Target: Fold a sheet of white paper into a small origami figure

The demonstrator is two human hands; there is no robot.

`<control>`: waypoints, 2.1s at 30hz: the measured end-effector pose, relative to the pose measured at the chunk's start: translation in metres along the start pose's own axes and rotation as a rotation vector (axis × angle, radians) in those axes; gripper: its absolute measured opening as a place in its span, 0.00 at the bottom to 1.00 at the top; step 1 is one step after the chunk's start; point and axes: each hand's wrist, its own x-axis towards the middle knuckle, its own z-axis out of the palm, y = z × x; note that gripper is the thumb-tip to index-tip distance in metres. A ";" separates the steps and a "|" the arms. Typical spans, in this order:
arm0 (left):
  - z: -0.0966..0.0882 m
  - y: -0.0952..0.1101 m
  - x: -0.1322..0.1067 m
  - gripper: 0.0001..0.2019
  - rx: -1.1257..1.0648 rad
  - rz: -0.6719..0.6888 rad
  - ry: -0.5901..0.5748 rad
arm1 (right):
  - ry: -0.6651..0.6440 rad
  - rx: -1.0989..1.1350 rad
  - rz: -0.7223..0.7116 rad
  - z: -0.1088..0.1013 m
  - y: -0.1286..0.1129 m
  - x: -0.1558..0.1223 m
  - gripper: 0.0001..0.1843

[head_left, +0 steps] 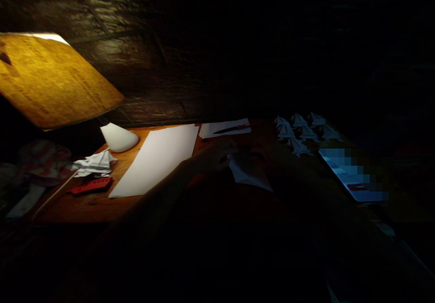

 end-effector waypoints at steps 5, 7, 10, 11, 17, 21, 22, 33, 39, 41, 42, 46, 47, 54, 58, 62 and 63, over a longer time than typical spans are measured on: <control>0.002 -0.002 0.002 0.20 0.037 0.033 0.022 | 0.027 0.133 -0.217 0.010 -0.005 0.006 0.20; 0.003 -0.003 0.002 0.22 0.033 0.039 0.040 | 0.028 0.162 -0.231 0.010 -0.005 0.006 0.20; 0.003 -0.003 0.002 0.21 0.008 0.030 0.042 | 0.008 0.194 -0.172 0.007 -0.006 0.004 0.20; 0.003 -0.003 0.002 0.21 0.000 0.026 0.039 | -0.002 0.196 -0.153 0.006 -0.006 0.003 0.20; 0.002 -0.002 0.001 0.20 -0.023 0.012 0.037 | -0.047 0.175 -0.131 0.004 -0.007 0.004 0.19; 0.003 -0.003 0.001 0.19 -0.035 0.025 0.052 | -0.015 0.172 -0.155 0.008 -0.006 0.005 0.19; 0.003 -0.004 0.002 0.19 -0.041 0.036 0.054 | 0.002 0.176 -0.161 0.009 -0.006 0.005 0.19; 0.002 -0.008 0.002 0.19 -0.054 0.051 0.060 | 0.013 0.084 -0.084 0.015 -0.006 0.003 0.22; -0.003 -0.003 0.003 0.15 0.000 0.037 0.058 | 0.030 0.008 -0.065 0.014 -0.009 0.004 0.26; -0.004 -0.002 0.003 0.13 -0.001 0.028 0.048 | 0.032 0.013 -0.065 0.016 -0.008 0.004 0.29; -0.005 -0.001 0.003 0.11 -0.008 0.029 0.044 | 0.037 0.017 -0.067 0.017 -0.007 0.004 0.29; -0.006 0.003 0.005 0.10 -0.025 0.016 0.056 | 0.062 0.012 -0.083 0.018 -0.007 0.005 0.26; -0.006 0.004 0.005 0.11 -0.020 0.005 0.062 | 0.069 0.003 -0.084 0.017 -0.007 0.005 0.25; -0.009 -0.002 0.003 0.16 0.135 -0.115 0.065 | 0.052 -0.038 -0.019 0.006 -0.008 0.005 0.20; -0.010 -0.005 0.000 0.18 0.209 -0.149 0.069 | 0.050 -0.037 -0.021 0.002 -0.007 0.003 0.15; -0.013 -0.003 0.000 0.17 0.254 -0.177 0.061 | 0.053 -0.078 0.012 -0.003 -0.009 0.002 0.15; -0.015 -0.002 -0.001 0.18 0.266 -0.189 0.052 | 0.050 -0.094 0.026 -0.005 -0.010 0.001 0.16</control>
